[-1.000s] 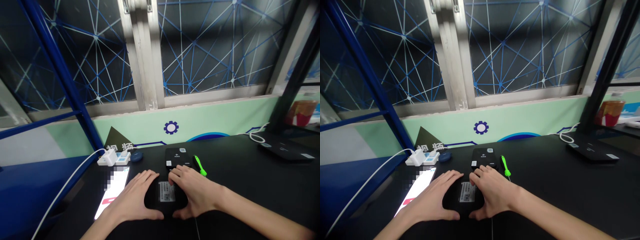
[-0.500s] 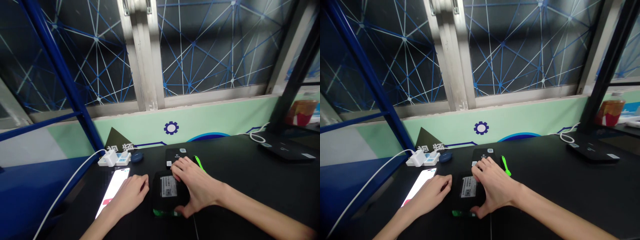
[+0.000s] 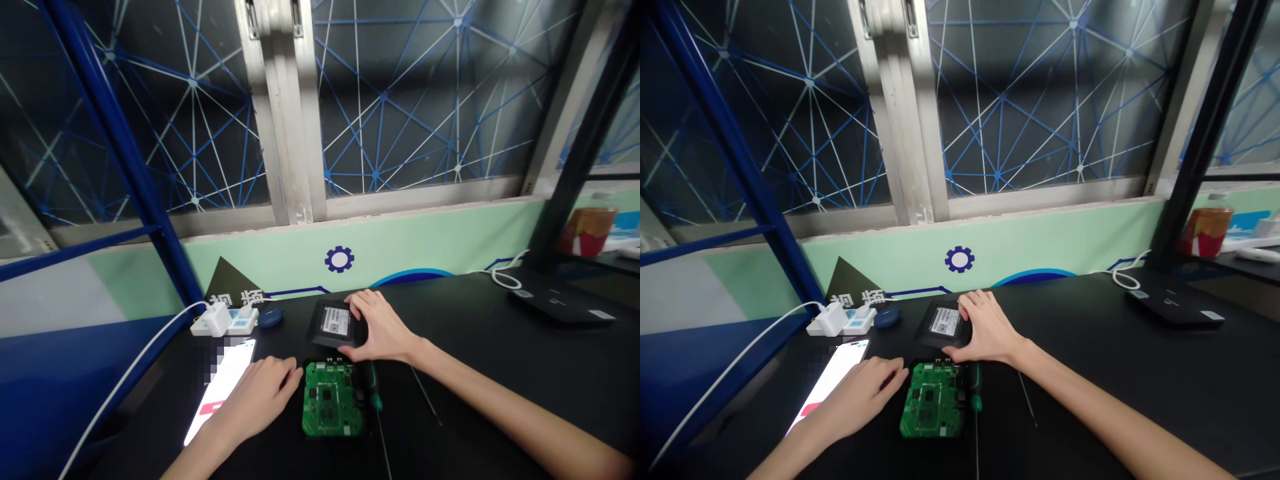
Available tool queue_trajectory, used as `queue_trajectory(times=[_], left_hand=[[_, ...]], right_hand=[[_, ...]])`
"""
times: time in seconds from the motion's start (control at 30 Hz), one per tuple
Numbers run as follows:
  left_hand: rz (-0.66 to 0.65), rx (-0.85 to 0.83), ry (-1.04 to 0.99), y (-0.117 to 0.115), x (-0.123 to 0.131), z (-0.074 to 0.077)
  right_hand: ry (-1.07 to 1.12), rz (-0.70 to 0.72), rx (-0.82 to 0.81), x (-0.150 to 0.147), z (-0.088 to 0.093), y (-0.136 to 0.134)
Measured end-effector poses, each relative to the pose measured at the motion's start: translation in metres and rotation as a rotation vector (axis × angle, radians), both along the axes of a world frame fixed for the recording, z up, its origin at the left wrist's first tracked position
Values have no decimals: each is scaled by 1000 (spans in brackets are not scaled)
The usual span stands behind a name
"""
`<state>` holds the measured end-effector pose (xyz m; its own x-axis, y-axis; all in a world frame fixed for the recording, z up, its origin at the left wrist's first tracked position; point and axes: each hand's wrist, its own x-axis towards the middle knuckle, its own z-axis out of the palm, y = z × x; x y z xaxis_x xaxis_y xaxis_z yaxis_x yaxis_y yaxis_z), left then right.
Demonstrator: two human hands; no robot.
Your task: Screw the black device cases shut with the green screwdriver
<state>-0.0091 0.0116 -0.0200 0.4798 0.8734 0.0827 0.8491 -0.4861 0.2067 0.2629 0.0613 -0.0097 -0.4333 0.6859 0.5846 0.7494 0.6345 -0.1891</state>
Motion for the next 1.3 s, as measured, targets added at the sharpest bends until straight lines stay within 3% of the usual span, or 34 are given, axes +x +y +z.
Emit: queue_trajectory(times=[0.2,0.9,1.13,1.3], left_hand=[[33,-28,21,2,-2,-1],[18,-40,2,2,-1,3],[13,-37,8,2,-3,2],[15,-34,12,2,-4,0]], right_hand=[[-27,-17,-12,2,-8,4],[30,11,-38,6,-3,-5],[136,156,34,6,3,-14],[146,335,10,-4,3,-32]])
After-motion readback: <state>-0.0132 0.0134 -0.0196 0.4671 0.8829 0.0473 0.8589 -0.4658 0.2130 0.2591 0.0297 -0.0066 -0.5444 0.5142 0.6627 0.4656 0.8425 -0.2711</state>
